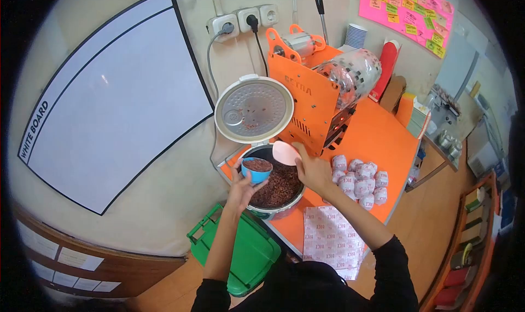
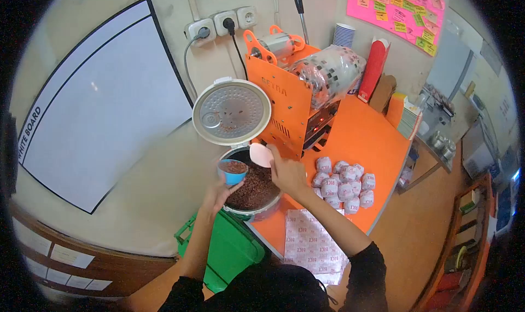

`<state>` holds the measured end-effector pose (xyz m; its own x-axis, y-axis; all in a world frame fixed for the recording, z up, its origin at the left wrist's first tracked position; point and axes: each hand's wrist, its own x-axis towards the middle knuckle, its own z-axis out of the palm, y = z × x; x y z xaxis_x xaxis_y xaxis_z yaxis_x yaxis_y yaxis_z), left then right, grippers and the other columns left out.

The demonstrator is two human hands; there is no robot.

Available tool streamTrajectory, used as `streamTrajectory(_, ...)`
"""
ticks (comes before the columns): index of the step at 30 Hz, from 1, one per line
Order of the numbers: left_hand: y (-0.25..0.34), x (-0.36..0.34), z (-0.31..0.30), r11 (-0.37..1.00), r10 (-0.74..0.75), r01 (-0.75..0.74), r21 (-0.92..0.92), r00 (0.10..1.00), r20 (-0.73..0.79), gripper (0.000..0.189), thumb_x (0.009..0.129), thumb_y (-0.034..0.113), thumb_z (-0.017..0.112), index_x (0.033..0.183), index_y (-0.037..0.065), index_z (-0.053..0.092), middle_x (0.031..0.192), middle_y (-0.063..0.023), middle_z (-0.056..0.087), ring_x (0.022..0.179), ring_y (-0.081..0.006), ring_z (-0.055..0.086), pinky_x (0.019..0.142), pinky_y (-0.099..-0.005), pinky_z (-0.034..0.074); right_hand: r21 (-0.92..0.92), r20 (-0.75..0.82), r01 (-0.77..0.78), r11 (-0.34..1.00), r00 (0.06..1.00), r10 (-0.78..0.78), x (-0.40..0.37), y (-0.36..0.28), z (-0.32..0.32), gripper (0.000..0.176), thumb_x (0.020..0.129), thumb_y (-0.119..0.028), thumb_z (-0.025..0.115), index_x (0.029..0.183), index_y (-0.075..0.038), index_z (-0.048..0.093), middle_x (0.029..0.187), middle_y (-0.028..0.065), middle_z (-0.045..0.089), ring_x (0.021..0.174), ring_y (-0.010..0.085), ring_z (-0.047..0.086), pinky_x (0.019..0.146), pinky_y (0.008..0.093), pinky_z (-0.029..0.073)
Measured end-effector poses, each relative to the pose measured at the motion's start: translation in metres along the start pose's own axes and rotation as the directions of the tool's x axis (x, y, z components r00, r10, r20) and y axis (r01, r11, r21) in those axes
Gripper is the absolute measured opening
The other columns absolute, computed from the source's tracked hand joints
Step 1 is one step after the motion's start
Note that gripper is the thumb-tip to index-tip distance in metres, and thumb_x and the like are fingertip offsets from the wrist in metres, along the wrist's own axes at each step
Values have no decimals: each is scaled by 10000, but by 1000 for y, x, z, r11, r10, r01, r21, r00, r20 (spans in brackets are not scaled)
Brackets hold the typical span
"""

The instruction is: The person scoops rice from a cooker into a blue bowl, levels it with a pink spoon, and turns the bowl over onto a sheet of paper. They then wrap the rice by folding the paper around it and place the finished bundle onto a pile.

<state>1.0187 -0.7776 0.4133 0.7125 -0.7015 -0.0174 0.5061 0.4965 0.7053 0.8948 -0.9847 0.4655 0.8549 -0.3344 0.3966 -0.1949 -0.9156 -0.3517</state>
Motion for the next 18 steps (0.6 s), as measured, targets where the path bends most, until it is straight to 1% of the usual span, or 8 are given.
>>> streamTrajectory(2,-9,-4,-5,986,43,-46,161,999,21,787,829,32,695,1421,151,192,1416,-148,341,1272,-345,444,994,-551,467,260,143,-232,937,969,201,9,-6,0,218,905,-213,545,1111,-157,585,808,134,694,726,359,678,662,476,522)
streamTrajectory(5,-21,1,-10,900,120,-108,423,993,0,944,660,-73,774,1386,98,196,1361,-128,325,1290,-279,389,1096,-414,363,600,-4,-20,800,1000,28,16,4,55,268,895,-229,565,1132,-129,639,941,153,702,899,315,681,812,424,516)
streamTrajectory(7,-30,5,-14,815,190,-161,557,982,5,953,624,-50,805,1357,88,212,1334,-122,320,1272,-264,386,1115,-370,316,709,320,-272,651,946,46,6,-13,60,268,896,-221,564,1103,-101,686,1045,158,693,1019,254,653,901,350,478)
streamTrajectory(9,-39,13,-28,775,238,-186,604,971,-8,950,588,-13,838,1313,87,231,1296,-122,306,1274,-252,349,1112,-380,288,792,44,12,610,996,-77,-11,-24,83,211,921,-140,583,1079,-53,692,848,63,669,743,144,601,665,300,476)
streamTrajectory(12,-43,10,-35,430,354,-242,870,932,85,944,585,4,849,1296,67,231,1256,-117,292,1283,-253,314,1106,-368,268,757,522,-483,440,852,38,-17,-41,38,197,919,-135,575,1064,-62,686,755,42,609,625,121,526,567,280,392)
streamTrajectory(15,-44,9,-45,552,307,-230,801,950,62,939,596,25,860,1292,58,232,1244,-116,287,1272,-256,320,1094,-379,277,661,670,-669,340,730,134,-3,-38,17,206,885,-115,593,1037,-9,683,927,91,699,862,171,624,791,306,475)
streamTrajectory(16,-43,12,-49,676,249,-193,711,968,26,951,600,51,873,1297,46,226,1240,-116,287,1268,-258,321,1084,-399,285,722,594,-599,347,793,133,2,-33,14,193,885,-113,593,1019,-8,684,912,81,695,852,166,617,781,303,473)
streamTrajectory(18,-44,17,-53,654,252,-188,733,967,23,938,612,59,871,1296,29,230,1244,-120,287,1269,-261,317,1087,-409,284,760,500,-505,410,856,128,0,-37,19,164,893,-115,585,974,-15,687,880,65,681,833,157,605,761,293,465)
